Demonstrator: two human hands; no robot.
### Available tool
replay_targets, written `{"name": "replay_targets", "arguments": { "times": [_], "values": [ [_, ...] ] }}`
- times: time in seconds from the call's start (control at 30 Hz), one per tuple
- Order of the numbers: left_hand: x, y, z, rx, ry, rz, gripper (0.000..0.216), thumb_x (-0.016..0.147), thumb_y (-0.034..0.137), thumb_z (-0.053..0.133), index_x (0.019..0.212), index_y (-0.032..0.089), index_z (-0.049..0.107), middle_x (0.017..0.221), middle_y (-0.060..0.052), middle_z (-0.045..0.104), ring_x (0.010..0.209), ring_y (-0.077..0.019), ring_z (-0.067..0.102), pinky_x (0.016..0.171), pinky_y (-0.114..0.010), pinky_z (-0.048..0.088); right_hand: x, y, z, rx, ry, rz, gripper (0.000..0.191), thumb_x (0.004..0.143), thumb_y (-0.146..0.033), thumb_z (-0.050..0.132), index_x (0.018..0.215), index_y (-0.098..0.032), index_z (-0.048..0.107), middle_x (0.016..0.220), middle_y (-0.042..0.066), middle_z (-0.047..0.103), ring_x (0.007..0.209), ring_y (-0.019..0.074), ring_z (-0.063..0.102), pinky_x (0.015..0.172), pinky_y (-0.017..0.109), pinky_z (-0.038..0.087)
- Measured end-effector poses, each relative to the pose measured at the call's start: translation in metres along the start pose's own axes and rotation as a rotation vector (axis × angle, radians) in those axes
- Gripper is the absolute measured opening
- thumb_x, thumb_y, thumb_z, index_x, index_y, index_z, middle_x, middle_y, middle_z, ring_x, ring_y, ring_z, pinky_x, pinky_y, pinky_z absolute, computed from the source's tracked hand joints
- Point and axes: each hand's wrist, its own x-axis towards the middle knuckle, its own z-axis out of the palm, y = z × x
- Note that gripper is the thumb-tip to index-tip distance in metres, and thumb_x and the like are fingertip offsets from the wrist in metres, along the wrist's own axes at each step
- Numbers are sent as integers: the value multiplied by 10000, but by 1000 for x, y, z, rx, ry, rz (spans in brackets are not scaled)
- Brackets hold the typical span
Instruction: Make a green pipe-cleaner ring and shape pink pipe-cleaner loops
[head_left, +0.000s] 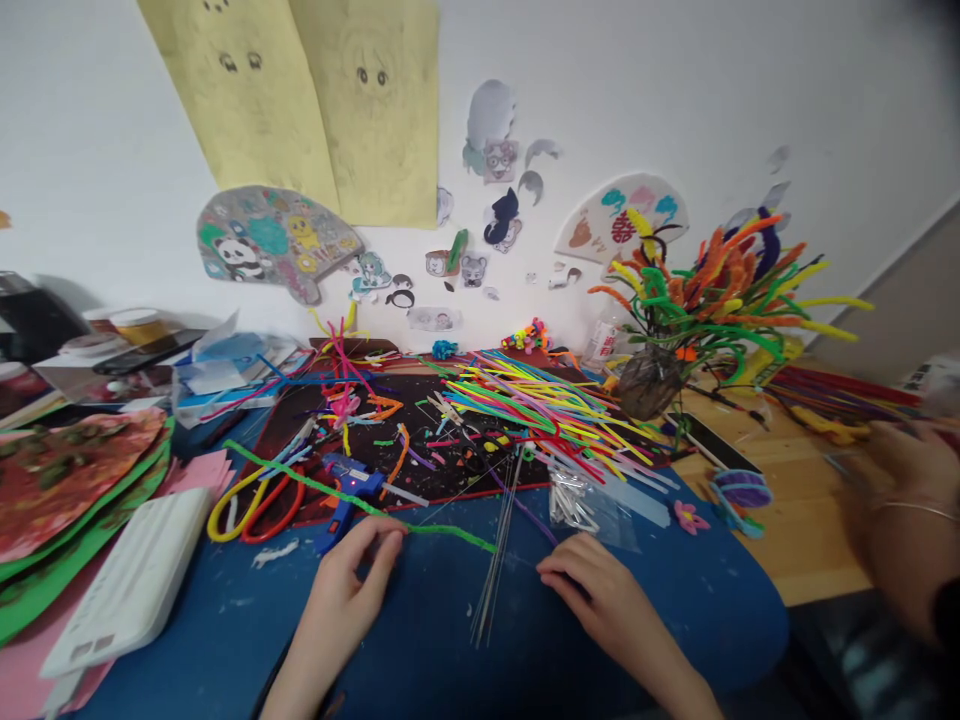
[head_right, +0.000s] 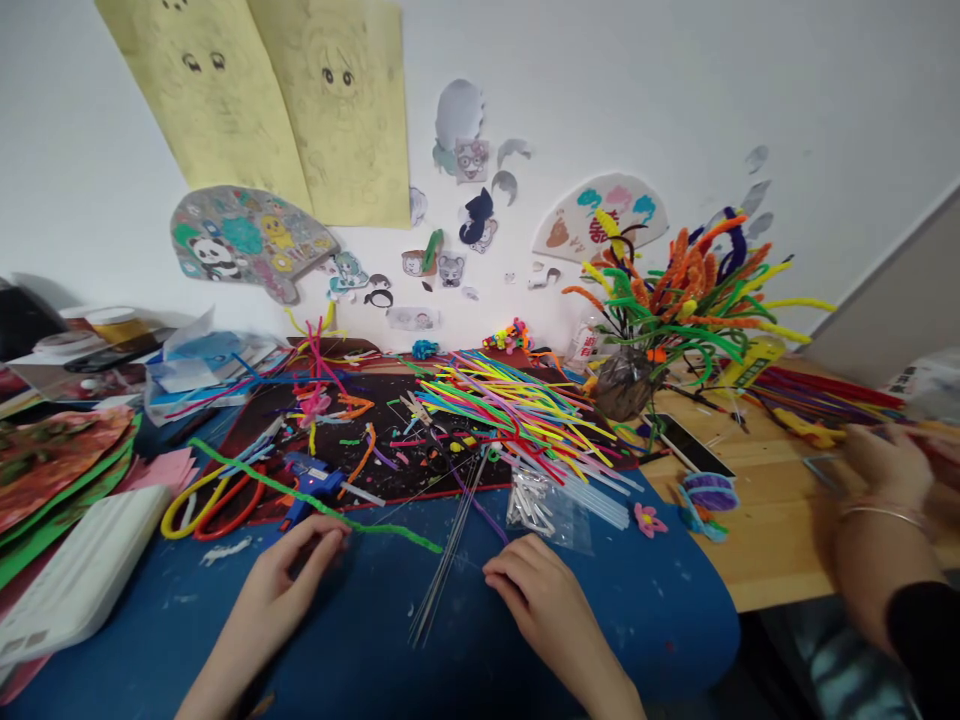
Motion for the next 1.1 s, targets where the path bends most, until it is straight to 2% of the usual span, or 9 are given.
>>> {"name": "replay_targets", "arguments": {
  "times": [0.13,0.23,0.37,0.47,0.57,0.67,0.77,0.93,1.1],
  "values": [
    [1,7,11,365,-100,384,298,877,254,535,1169,253,596,1264,-97,573,1230,-289,467,1011,-450,379,5,-6,-3,7,-64,-11,134,928,-195,503,902,-225,631,850,28,652,818,171,580,734,299,483],
    [3,11,17,495,-217,483,300,910,217,487,1189,267,584,1186,-83,625,1182,-273,505,1017,-490,334,10,-9,-3,28,-93,-2,128,922,-207,523,876,-221,642,836,26,656,810,171,580,729,297,476],
    [5,12,16,449,-289,492,224,934,181,446,1044,256,627,899,-16,665,837,-166,612,1000,-438,321,17,-11,1,135,-57,29,127,893,-270,586,803,-219,660,779,11,674,765,161,606,702,279,478],
    [5,8,12,399,-250,497,183,929,172,451,950,233,622,846,-8,657,783,-150,597,993,-402,320,23,-5,2,219,49,131,142,845,-312,642,740,-219,658,735,-6,680,716,155,632,673,263,495],
    [4,4,8,385,-197,494,158,935,184,442,936,228,594,831,-13,659,776,-155,590,983,-397,325,29,7,1,215,218,262,201,882,-342,567,773,-208,672,736,14,694,692,168,655,654,270,522],
    [3,0,6,370,-172,485,142,930,178,454,946,232,584,836,-10,659,797,-158,597,978,-387,332,35,18,-3,157,278,292,244,911,-350,503,890,-202,696,895,64,712,848,215,662,782,343,521],
    [2,-2,6,365,-179,483,136,931,185,456,951,232,582,851,-16,660,809,-163,597,971,-386,340,39,20,-11,103,252,223,263,922,-347,484,1020,-224,695,1041,76,695,983,231,637,871,374,503],
    [2,-7,7,383,-191,482,122,924,169,475,975,223,573,874,-16,658,821,-159,591,971,-386,341,40,6,-26,92,92,59,229,935,-303,493,1066,-249,673,1008,49,694,935,186,644,830,334,527],
    [2,-9,8,365,-176,488,136,904,160,495,970,230,592,874,-13,668,810,-161,599,978,-387,352,39,-4,-25,39,-46,-112,181,917,-255,534,1042,-247,665,1002,52,680,948,184,618,844,349,512]
  ]
}}
